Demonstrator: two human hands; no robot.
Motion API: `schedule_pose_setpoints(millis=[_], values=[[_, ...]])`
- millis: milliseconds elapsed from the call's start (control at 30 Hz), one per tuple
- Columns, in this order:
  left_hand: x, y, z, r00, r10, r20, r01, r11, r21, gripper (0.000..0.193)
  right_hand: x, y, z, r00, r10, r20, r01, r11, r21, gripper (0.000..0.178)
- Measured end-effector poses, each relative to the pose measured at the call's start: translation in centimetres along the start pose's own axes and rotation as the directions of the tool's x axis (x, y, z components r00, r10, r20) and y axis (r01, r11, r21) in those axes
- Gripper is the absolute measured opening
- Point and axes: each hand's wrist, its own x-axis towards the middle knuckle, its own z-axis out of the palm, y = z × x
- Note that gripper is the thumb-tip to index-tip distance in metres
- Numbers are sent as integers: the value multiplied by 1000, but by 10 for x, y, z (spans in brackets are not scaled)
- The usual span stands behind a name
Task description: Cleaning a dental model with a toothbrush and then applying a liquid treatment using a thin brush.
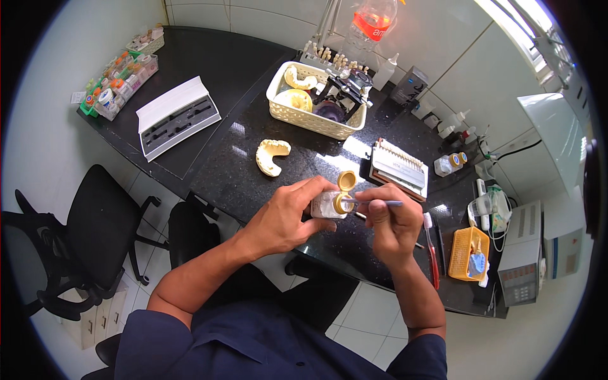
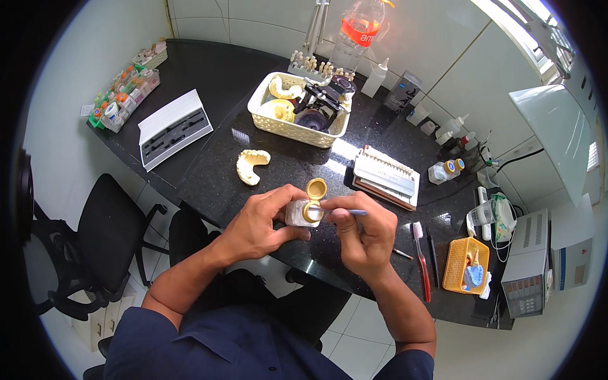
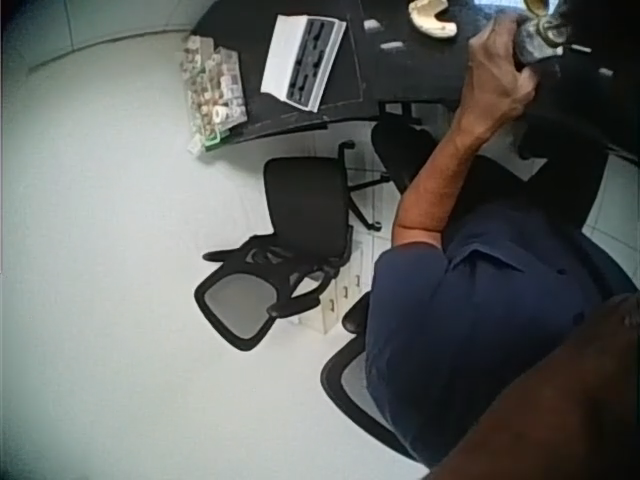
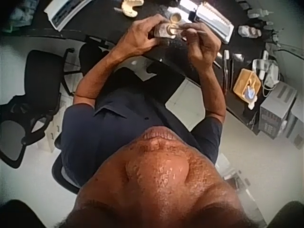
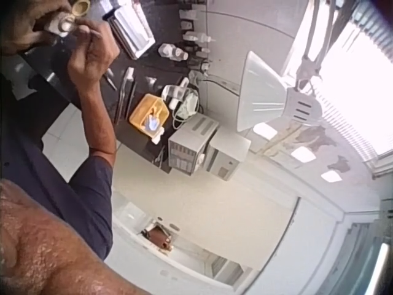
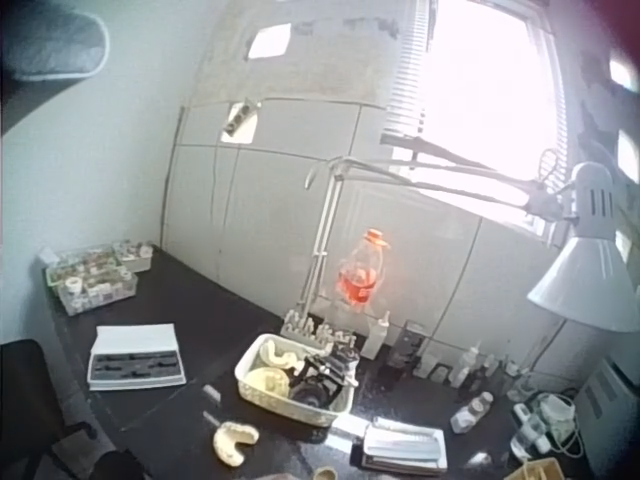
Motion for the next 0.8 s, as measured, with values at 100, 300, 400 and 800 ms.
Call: schedule_pose_setpoints(millis=[100, 300, 400, 800], values=[[1, -2, -1, 1000, 27, 15, -27, 1000, -11, 53, 1, 2, -1, 999, -29, -20, 29, 1000, 6, 18], [0, 1, 0, 999, 36, 16, -36, 999, 3, 50, 1, 2, -2, 1000, 17, -6, -17, 999, 32, 24], [1, -1, -1, 998, 65, 21, -65, 997, 46, 49, 1, 1, -3, 999, 37, -38, -36, 999, 40, 21], [-3, -5, 1, 994, 111, 0, -111, 992, 59, 57, 0, -9, 10, 875, -483, 46, 475, 836, -275, 17]])
